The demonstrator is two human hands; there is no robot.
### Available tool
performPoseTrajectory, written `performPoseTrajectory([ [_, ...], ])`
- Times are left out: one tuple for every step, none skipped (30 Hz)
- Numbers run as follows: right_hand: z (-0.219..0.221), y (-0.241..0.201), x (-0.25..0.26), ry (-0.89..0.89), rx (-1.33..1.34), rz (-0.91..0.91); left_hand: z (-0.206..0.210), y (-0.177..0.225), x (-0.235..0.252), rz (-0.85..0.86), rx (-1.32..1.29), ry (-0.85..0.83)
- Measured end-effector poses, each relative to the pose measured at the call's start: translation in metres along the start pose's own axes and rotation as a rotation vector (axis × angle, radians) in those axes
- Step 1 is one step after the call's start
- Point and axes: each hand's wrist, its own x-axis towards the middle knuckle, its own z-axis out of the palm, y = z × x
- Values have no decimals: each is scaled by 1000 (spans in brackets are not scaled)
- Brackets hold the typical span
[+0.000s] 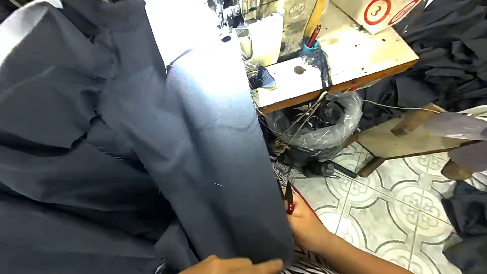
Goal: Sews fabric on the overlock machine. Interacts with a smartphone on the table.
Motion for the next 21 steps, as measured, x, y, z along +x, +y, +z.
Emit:
performPoseTrajectory([
  [-1,0,-1,41,-112,-29,4,-7,6,-69,33,-30],
  [0,-2,-1,85,-208,-38,7,-12,11,-118,71,-48],
  [0,-3,-1,115,-276,-37,8,-16,16,-142,97,-62],
  [0,-3,-1,131,-312,-44,8,-19,20,-151,107,-77],
  [-1,-4,-2,133,-332,-53,7,-20,23,-153,111,-94],
  [-4,-3,-2,123,-342,-72,7,-20,27,-151,116,-108],
  [-6,-2,-2,111,-359,-103,6,-20,30,-149,118,-122],
  [-9,0,-2,94,-371,-137,5,-20,33,-143,115,-131],
  [-12,0,-1,81,-383,-159,4,-21,36,-131,107,-138],
  [-14,0,0,72,-389,-172,4,-21,38,-121,101,-145],
  [-15,0,0,64,-400,-177,3,-21,41,-119,92,-159],
  [-17,0,1,57,-416,-176,1,-22,43,-128,80,-182],
  [-20,0,2,47,-437,-178,-1,-23,46,-140,65,-209],
  [-23,-1,2,36,-464,-181,-2,-26,49,-145,56,-235],
  [-26,-2,2,20,-482,-177,-6,-28,50,-137,59,-260],
  [-29,-3,2,2,-486,-168,-13,-30,51,-111,90,-260],
  [-32,-5,3,-14,-476,-151,-24,-32,51,-60,170,-189],
  [-34,-8,5,-23,-456,-125,-41,-32,51,-1,300,-30],
  [-34,-10,7,-15,-435,-101,-64,-34,55,37,469,183],
  [-34,-11,11,-3,-414,-77,-93,-37,62,21,656,397],
  [-33,-12,16,17,-400,-60,-125,-40,71,-53,847,560],
])
